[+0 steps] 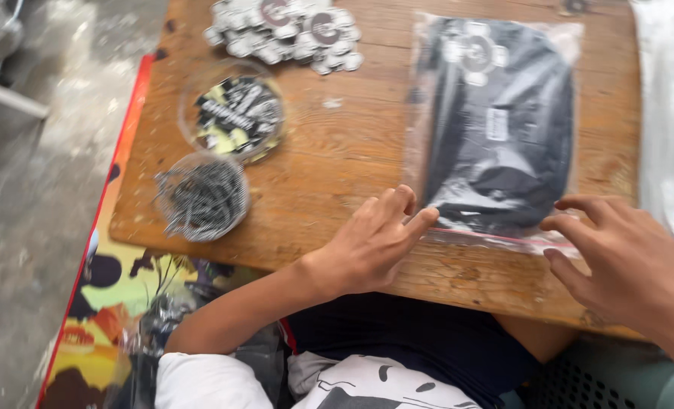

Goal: The person wipes a black bag with a cloth, attaches a keychain to the zipper, and places the bag into a plastic bag.

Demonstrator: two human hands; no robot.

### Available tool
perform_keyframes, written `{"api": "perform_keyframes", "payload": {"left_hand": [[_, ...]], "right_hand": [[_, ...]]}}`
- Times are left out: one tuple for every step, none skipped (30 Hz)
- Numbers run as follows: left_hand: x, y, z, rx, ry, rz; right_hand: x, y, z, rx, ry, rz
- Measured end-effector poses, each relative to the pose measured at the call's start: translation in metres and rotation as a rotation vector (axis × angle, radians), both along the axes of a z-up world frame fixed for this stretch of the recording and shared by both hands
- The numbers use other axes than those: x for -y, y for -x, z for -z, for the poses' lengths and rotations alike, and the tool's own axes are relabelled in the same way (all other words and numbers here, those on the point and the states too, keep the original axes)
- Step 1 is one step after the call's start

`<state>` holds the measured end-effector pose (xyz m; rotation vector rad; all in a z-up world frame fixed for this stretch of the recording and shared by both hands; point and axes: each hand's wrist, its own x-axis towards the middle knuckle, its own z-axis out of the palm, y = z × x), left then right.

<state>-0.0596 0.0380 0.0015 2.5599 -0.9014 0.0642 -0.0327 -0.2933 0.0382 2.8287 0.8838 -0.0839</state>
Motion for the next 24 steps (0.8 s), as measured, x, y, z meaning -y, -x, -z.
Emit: {"api": "perform_keyframes", "payload": {"left_hand": [[-0.013, 0.006, -0.005, -0.016, 0.095, 0.000], [-0.027, 0.012, -0.011, -0.030, 0.190, 0.009], [-0.043, 0.017, -0.020, -0.028, 0.192, -0.019], [-0.059, 0.022, -0.029, 0.049, 0.238, -0.100], [-0.075, 0.027, -0.038, 0.128, 0.283, -0.182], [-0.091, 0.031, -0.046, 0.130, 0.283, -0.205], [-0.106, 0.035, -0.054, 0.173, 0.282, -0.269], [-0.121, 0.039, -0.061, 0.216, 0.280, -0.332], [-0.134, 0.043, -0.066, 0.218, 0.280, -0.354], [-0.147, 0.046, -0.071, 0.238, 0.336, -0.400], [-0.159, 0.050, -0.076, 0.258, 0.392, -0.445], [-0.170, 0.052, -0.076, 0.260, 0.393, -0.462], [-0.180, 0.053, -0.075, 0.227, 0.424, -0.520], [-0.191, 0.054, -0.075, 0.194, 0.454, -0.570], [-0.197, 0.052, -0.072, 0.197, 0.455, -0.579], [-0.202, 0.049, -0.068, 0.185, 0.460, -0.573], [-0.208, 0.045, -0.065, 0.173, 0.465, -0.566], [-0.210, 0.041, -0.061, 0.176, 0.466, -0.564], [-0.212, 0.036, -0.056, 0.171, 0.445, -0.549], [-0.213, 0.030, -0.051, 0.163, 0.425, -0.534], [-0.213, 0.025, -0.048, 0.166, 0.429, -0.532], [-0.212, 0.020, -0.045, 0.175, 0.398, -0.525], [-0.211, 0.014, -0.042, 0.185, 0.367, -0.517], [-0.210, 0.010, -0.041, 0.188, 0.367, -0.513]], "right_hand": [[-0.012, -0.003, -0.008, 0.049, -0.075, -0.044], [-0.025, -0.004, -0.015, 0.097, -0.152, -0.079], [-0.044, -0.010, -0.024, 0.093, -0.153, -0.106], [-0.062, -0.015, -0.032, 0.092, -0.146, -0.168], [-0.081, -0.019, -0.040, 0.090, -0.140, -0.229], [-0.103, -0.025, -0.046, 0.087, -0.139, -0.252], [-0.125, -0.030, -0.052, 0.020, -0.159, -0.373], [-0.148, -0.035, -0.058, -0.048, -0.178, -0.493], [-0.170, -0.038, -0.058, -0.051, -0.176, -0.515], [-0.192, -0.041, -0.058, -0.068, -0.224, -0.607], [-0.214, -0.043, -0.058, -0.087, -0.272, -0.699], [-0.233, -0.048, -0.055, -0.091, -0.268, -0.715], [-0.251, -0.053, -0.052, -0.114, -0.278, -0.734], [-0.269, -0.057, -0.049, -0.134, -0.290, -0.746], [-0.286, -0.067, -0.047, -0.135, -0.288, -0.755], [-0.302, -0.077, -0.044, -0.129, -0.305, -0.738], [-0.317, -0.087, -0.042, -0.124, -0.323, -0.721], [-0.331, -0.095, -0.041, -0.120, -0.321, -0.721], [-0.344, -0.103, -0.040, -0.165, -0.282, -0.629], [-0.357, -0.111, -0.039, -0.210, -0.242, -0.535], [-0.369, -0.116, -0.032, -0.207, -0.239, -0.534], [-0.380, -0.122, -0.026, -0.218, -0.190, -0.479], [-0.392, -0.127, -0.019, -0.229, -0.142, -0.423], [-0.400, -0.127, -0.014, -0.225, -0.143, -0.420]]}}
